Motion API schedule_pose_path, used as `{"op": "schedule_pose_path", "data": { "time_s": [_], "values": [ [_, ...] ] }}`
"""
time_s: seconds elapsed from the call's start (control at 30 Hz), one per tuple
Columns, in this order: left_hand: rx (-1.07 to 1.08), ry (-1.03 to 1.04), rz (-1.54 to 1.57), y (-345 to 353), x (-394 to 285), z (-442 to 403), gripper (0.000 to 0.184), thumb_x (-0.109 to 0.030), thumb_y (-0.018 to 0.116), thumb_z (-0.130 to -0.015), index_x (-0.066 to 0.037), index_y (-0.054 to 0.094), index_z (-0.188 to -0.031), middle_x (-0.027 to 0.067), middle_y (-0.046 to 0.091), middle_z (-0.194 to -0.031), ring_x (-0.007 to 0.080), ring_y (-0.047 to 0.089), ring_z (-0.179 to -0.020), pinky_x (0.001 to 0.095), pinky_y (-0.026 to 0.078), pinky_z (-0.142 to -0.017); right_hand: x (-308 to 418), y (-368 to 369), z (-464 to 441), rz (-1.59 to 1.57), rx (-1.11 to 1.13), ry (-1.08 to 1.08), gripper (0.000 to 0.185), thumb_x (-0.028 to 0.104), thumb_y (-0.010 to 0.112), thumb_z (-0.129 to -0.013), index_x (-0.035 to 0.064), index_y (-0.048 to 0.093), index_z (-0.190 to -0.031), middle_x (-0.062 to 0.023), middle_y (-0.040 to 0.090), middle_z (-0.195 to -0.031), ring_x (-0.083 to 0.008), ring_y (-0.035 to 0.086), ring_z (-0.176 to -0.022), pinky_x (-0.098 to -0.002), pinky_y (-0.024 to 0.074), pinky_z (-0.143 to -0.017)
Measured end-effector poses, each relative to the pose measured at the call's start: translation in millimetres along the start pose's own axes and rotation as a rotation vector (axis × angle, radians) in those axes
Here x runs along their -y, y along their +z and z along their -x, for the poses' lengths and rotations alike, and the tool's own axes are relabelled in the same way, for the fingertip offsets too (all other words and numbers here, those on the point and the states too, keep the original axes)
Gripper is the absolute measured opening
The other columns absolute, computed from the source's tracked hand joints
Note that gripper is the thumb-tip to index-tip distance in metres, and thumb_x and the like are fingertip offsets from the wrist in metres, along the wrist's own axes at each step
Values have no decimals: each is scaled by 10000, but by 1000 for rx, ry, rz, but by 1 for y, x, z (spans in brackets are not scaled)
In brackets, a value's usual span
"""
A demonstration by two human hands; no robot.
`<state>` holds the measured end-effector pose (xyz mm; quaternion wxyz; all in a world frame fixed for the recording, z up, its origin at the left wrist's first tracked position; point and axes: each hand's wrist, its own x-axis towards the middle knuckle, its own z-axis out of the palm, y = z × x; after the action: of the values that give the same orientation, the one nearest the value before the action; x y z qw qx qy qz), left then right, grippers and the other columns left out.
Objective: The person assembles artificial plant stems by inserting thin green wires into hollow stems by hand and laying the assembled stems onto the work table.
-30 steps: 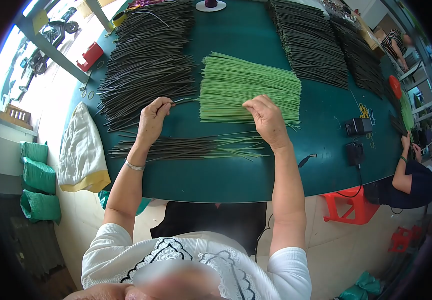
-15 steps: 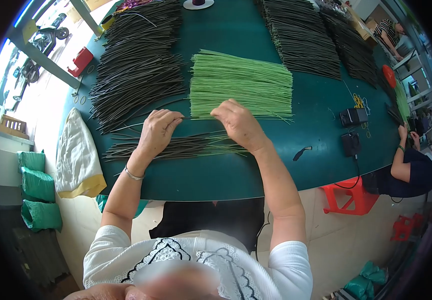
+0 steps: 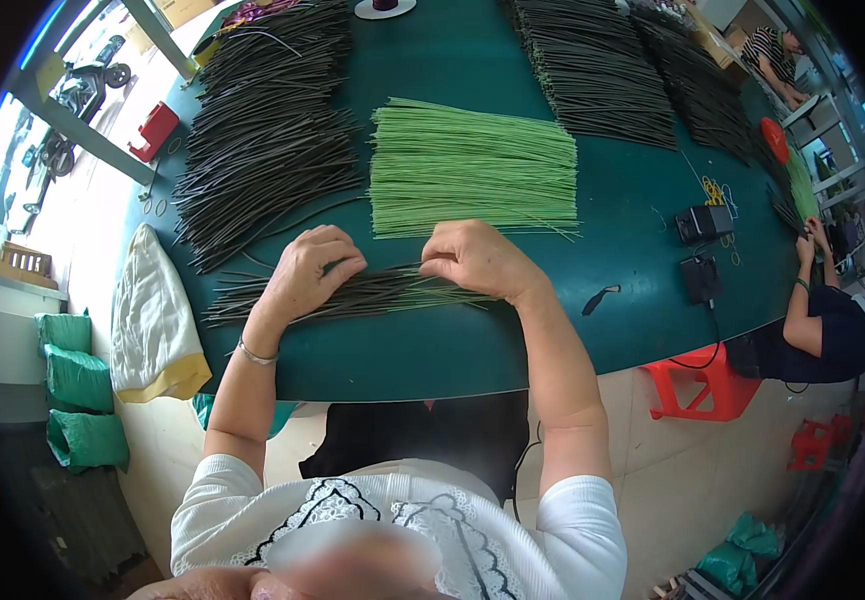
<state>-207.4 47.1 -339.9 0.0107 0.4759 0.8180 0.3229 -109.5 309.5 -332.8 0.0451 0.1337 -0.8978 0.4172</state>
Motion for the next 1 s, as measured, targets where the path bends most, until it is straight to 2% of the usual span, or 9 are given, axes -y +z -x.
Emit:
{"op": "schedule_pose_path", "data": {
  "time_s": [0.03, 0.13, 0.47, 0.57, 0.63, 0.67, 0.7, 0.77, 1.0],
  "values": [
    [-75, -12, 35, -2, 2, -2, 131, -129, 709, -892, -8, 723, -942, 124, 688, -917, 301, 655, -868, 421, 516, -793, 3, -5, 2, -68, 42, 87, 131, 120, 757, -848, 11, 699, -890, -68, 652, -820, -233, 629, -778, -359, 499, -708],
    [-305, -167, -284, 10, 36, -7, 191, -125, 719, -878, -32, 673, -1038, 108, 647, -1009, 318, 622, -986, 417, 496, -854, -33, -20, -1, 84, -407, 131, 141, 87, 773, -829, 19, 668, -894, -47, 643, -883, -221, 612, -848, -343, 493, -726],
    [-248, -304, -377, 25, 62, -7, 111, -145, 683, -908, -80, 612, -965, 73, 594, -1000, 279, 567, -1007, 449, 397, -899, -71, -16, -4, 497, -361, 59, 77, 71, 687, -861, 50, 613, -856, -62, 596, -874, -277, 556, -898, -404, 467, -837],
    [-431, -187, -341, 18, 57, -6, 96, -108, 661, -929, -57, 588, -962, 81, 618, -924, 292, 597, -907, 419, 442, -844, -68, -19, -3, 514, -368, 21, 75, 67, 665, -879, 47, 595, -862, -68, 588, -869, -284, 553, -908, -408, 459, -854],
    [-323, -482, 99, 6, 44, -5, 74, -62, 621, -956, -32, 558, -981, 99, 634, -833, 288, 610, -768, 368, 485, -746, -66, -23, -3, 503, -377, 20, 75, 63, 658, -886, 43, 588, -866, -75, 588, -865, -289, 554, -903, -412, 461, -849],
    [-396, -400, 113, 7, 46, -4, 70, -49, 612, -963, -5, 603, -1018, 115, 658, -811, 249, 610, -688, 315, 499, -675, -66, -23, -2, 492, -382, 24, 75, 59, 650, -893, 39, 582, -869, -81, 588, -860, -294, 555, -898, -415, 463, -844],
    [-399, -402, 112, 7, 46, -4, 70, -49, 612, -963, -5, 603, -1018, 115, 658, -811, 249, 610, -688, 315, 499, -675, -65, -24, -2, 491, -381, 21, 75, 59, 650, -893, 39, 582, -869, -81, 588, -860, -294, 555, -898, -415, 463, -844],
    [-424, -396, 221, 6, 44, -5, 110, -63, 623, -967, -1, 671, -1044, 36, 619, -791, 113, 553, -717, 277, 473, -689, -64, -24, -2, 409, -406, 50, 59, 59, 646, -902, 26, 600, -886, -88, 601, -863, -294, 564, -889, -414, 475, -822],
    [-387, -452, 282, 8, 42, -4, 131, -98, 641, -970, -6, 699, -1043, 6, 599, -791, 86, 517, -729, 240, 443, -677, -61, -21, -3, 392, -459, -17, 35, 51, 651, -903, 20, 647, -919, -82, 629, -872, -286, 584, -886, -404, 494, -780]
  ]
}}
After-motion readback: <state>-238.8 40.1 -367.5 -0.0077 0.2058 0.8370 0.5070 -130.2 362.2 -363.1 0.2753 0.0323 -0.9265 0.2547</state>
